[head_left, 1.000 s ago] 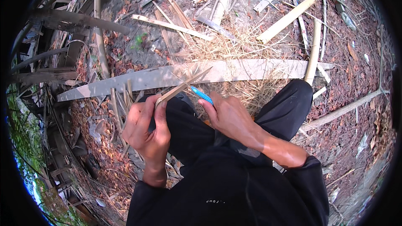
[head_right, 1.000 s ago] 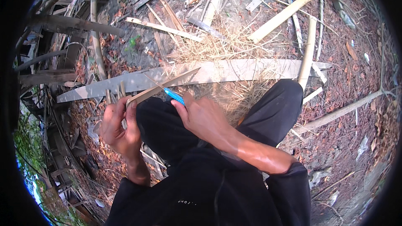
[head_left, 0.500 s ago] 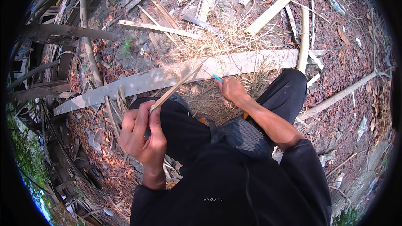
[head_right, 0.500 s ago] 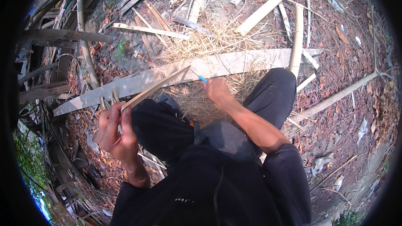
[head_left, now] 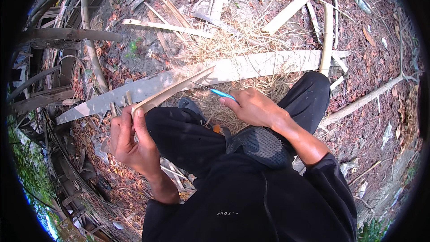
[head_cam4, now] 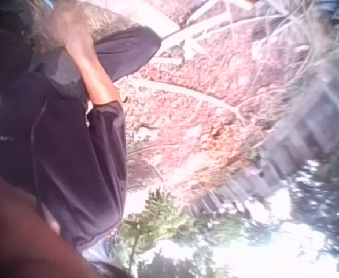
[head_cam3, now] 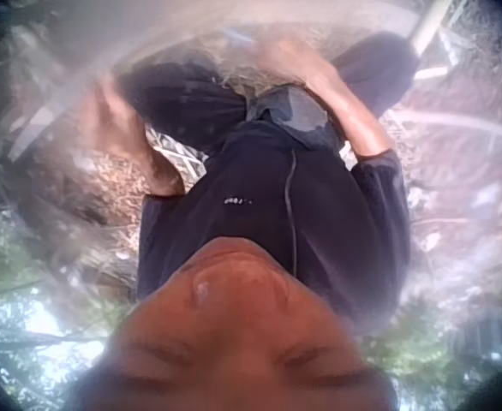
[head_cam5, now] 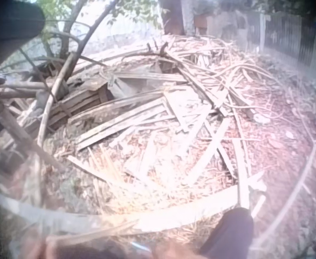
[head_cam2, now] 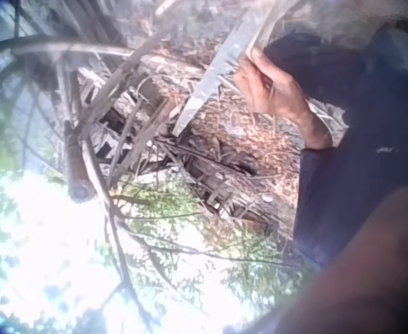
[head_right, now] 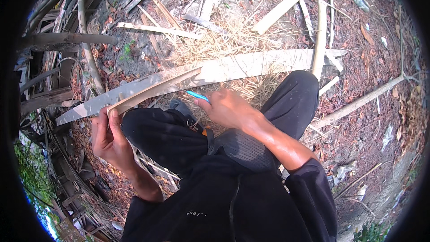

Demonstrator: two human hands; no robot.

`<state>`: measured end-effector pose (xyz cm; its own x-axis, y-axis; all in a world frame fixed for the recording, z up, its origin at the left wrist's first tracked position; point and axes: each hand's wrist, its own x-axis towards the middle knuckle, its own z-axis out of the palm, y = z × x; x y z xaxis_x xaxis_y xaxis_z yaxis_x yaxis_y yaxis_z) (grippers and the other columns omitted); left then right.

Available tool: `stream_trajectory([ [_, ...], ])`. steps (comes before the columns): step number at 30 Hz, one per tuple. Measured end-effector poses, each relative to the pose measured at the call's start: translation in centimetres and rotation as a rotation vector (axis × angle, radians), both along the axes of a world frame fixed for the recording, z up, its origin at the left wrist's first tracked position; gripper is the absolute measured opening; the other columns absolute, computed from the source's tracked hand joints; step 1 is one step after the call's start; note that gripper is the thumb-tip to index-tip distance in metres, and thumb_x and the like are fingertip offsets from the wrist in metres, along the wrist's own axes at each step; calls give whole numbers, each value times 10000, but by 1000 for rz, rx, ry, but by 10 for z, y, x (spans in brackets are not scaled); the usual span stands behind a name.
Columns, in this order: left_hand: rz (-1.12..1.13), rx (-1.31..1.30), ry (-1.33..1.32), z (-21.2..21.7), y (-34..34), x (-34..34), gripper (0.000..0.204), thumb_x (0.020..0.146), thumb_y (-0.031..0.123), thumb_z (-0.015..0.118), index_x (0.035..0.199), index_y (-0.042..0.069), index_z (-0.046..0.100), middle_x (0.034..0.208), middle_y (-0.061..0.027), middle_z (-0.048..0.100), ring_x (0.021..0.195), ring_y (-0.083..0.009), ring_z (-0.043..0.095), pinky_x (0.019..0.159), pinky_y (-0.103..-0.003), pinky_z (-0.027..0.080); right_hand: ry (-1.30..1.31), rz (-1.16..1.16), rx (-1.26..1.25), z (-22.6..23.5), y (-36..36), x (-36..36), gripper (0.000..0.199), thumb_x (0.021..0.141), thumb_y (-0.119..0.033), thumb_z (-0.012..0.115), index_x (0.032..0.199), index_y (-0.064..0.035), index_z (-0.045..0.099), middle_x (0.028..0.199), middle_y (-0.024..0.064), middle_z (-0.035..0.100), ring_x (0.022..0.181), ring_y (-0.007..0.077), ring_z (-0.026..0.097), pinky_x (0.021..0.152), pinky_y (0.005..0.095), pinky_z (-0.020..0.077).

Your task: The person sits on the ground and uses a blue utility knife to split a long piece of bamboo into thin strips. They hold the bamboo with their left hand and carefully slice along its length with the knife in their right hand, creating multiple narrow slivers.

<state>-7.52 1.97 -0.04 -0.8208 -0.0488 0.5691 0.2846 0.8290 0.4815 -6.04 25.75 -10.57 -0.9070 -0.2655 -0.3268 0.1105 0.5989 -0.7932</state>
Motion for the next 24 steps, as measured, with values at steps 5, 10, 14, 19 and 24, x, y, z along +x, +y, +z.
stream_trajectory([
  [5,-86,14,11,4,9,0,124,872,-21,720,995,-34,729,765,-38,604,634,-97,501,536,-257,342,119,-184,24,-27,-28,-16,475,1037,-403,471,986,31,657,719,272,643,736,475,637,729,525,514],
  [10,-158,-67,-25,11,23,8,144,862,-34,726,1006,-41,724,774,-59,620,640,-117,536,551,-252,378,264,-103,330,-167,-24,-36,468,1033,-379,473,881,19,668,695,248,655,703,436,663,679,507,545],
  [14,-163,-18,5,4,19,10,153,861,-44,721,1015,-45,719,786,-74,635,653,-129,570,584,-246,427,166,-149,269,-154,-32,-38,493,1045,-386,442,912,31,669,713,244,665,724,397,688,664,472,564],
  [19,-183,36,10,3,20,12,150,861,-56,719,1011,-58,715,817,-82,652,666,-130,556,576,-252,412,49,-103,381,-197,-16,-34,557,1052,-409,418,966,89,651,798,302,675,719,426,696,658,485,567],
  [24,-98,22,-33,-1,12,11,137,889,-39,701,1022,-70,709,833,-69,634,681,-104,533,591,-235,420,108,-244,253,-164,-40,-31,575,1058,-440,379,911,40,660,739,236,678,747,353,708,662,455,573],
])
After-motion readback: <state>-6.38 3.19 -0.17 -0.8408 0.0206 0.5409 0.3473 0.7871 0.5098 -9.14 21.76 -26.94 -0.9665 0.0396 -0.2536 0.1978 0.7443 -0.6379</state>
